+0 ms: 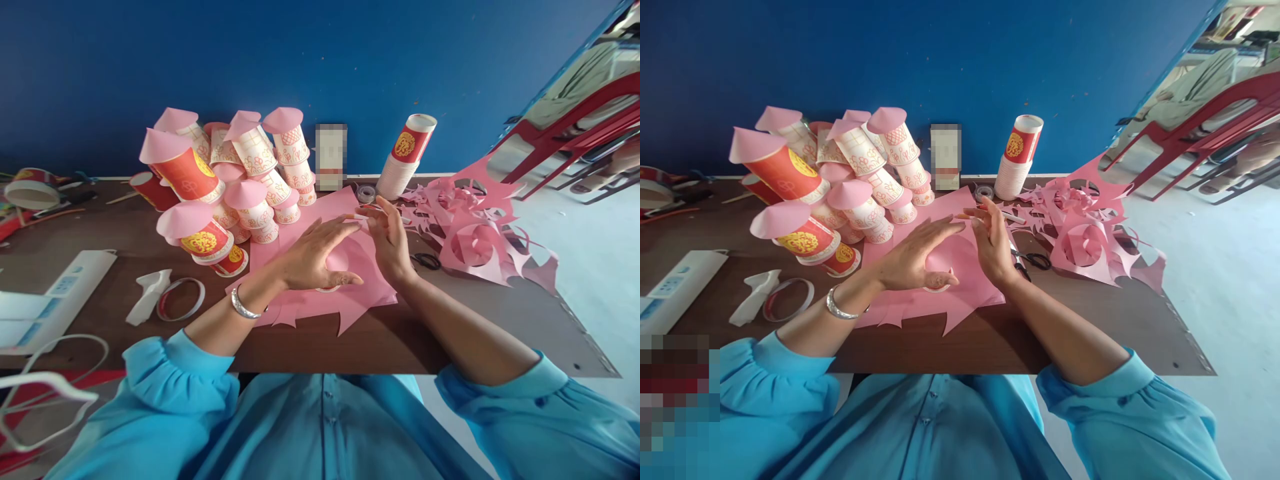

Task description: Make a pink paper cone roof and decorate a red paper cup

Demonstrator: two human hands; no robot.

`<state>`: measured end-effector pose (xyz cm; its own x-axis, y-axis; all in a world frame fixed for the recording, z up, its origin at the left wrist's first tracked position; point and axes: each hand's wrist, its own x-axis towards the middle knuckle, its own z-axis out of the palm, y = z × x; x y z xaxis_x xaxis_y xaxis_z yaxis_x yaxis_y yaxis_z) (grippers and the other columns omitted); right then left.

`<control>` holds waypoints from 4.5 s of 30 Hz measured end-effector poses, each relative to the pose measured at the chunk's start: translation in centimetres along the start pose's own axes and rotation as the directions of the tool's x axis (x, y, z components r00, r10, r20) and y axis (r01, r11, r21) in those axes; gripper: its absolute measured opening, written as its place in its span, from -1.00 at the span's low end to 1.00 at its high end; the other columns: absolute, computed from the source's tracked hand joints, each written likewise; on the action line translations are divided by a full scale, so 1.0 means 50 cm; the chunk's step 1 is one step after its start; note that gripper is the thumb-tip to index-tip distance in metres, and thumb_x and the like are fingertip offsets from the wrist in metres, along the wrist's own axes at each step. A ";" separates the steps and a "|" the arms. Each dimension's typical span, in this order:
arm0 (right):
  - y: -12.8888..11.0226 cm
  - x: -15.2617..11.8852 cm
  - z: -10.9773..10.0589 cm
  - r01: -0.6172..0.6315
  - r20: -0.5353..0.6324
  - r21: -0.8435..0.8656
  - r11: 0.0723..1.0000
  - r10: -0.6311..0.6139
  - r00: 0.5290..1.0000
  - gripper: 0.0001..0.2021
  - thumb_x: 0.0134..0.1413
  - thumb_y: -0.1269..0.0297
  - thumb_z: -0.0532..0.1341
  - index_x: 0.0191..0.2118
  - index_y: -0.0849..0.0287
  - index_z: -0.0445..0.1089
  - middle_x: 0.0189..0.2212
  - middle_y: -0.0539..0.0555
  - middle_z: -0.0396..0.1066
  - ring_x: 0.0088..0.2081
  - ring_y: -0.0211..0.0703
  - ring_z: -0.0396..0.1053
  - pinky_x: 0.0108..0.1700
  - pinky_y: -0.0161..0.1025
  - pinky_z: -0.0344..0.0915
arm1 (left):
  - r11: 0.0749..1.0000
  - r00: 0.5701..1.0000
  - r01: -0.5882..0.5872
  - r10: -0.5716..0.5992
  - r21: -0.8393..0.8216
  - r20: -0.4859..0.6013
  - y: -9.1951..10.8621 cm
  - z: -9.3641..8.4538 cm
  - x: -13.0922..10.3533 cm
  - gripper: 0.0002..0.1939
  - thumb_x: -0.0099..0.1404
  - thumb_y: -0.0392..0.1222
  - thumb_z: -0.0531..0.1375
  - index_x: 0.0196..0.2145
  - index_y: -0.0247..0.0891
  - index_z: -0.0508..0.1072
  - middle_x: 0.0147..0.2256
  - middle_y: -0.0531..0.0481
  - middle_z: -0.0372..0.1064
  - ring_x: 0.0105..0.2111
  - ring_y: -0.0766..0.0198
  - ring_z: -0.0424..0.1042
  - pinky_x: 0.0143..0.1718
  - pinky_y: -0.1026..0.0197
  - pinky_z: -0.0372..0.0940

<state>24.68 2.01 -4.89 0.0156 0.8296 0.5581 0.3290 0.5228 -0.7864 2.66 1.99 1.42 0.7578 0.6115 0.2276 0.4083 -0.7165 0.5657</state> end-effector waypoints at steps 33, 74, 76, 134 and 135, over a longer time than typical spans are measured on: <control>-0.002 0.007 -0.001 -0.079 -0.020 0.037 0.996 0.080 0.997 -0.40 0.37 0.20 0.21 0.45 0.03 0.14 0.07 0.20 0.60 0.19 0.05 0.55 0.22 0.19 0.49 | 0.991 0.991 0.126 -0.128 0.042 0.043 0.023 0.004 -0.001 -0.45 0.44 0.15 0.29 0.30 -0.05 0.49 0.43 -0.12 0.32 0.53 -0.21 0.10 0.52 -0.59 -0.25; -0.071 -0.068 0.047 0.115 0.258 -0.192 0.975 -0.063 0.964 -0.36 0.55 -0.20 -0.07 0.51 0.04 0.01 0.35 0.32 0.31 0.35 0.24 0.30 0.38 0.37 0.27 | 0.909 0.916 0.348 -0.382 -0.230 -0.125 -0.021 0.040 -0.109 0.20 0.15 0.19 0.53 0.52 -0.01 -0.03 0.29 -0.25 0.46 0.21 -0.14 0.55 0.16 -0.19 0.49; -0.071 -0.065 0.044 0.116 0.244 -0.182 0.977 -0.069 0.967 -0.34 0.54 -0.24 -0.09 0.52 0.02 -0.02 0.36 0.31 0.31 0.36 0.23 0.30 0.40 0.38 0.24 | 0.902 0.900 0.384 -0.413 -0.197 -0.137 -0.021 0.042 -0.107 0.16 0.14 0.20 0.52 0.50 -0.02 0.01 0.25 -0.22 0.50 0.17 -0.11 0.57 0.12 -0.14 0.51; -0.014 -0.059 0.064 0.081 0.422 -0.210 0.974 0.016 0.906 -0.51 0.22 0.03 0.41 0.17 0.12 0.42 0.08 0.30 0.53 0.18 0.28 0.47 0.19 0.24 0.49 | 0.920 0.877 0.281 -0.362 -0.275 -0.315 -0.060 0.062 -0.110 0.09 0.15 0.26 0.49 0.44 -0.19 0.14 0.36 -0.36 0.34 0.34 -0.23 0.40 0.31 -0.26 0.38; -0.013 -0.060 0.064 0.091 0.422 -0.211 0.973 0.007 0.906 -0.52 0.23 0.03 0.41 0.16 0.12 0.42 0.08 0.31 0.53 0.17 0.28 0.47 0.18 0.24 0.50 | 0.918 0.880 0.277 -0.361 -0.284 -0.308 -0.061 0.061 -0.111 0.14 0.14 0.27 0.50 0.47 -0.18 0.10 0.41 -0.37 0.26 0.38 -0.25 0.33 0.34 -0.27 0.34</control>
<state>21.37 -0.19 -6.88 -0.3823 0.8382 0.3888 0.5209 0.5431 -0.6585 -1.23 -0.22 -3.99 0.3629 0.9003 0.2402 0.4403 -0.3929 0.8073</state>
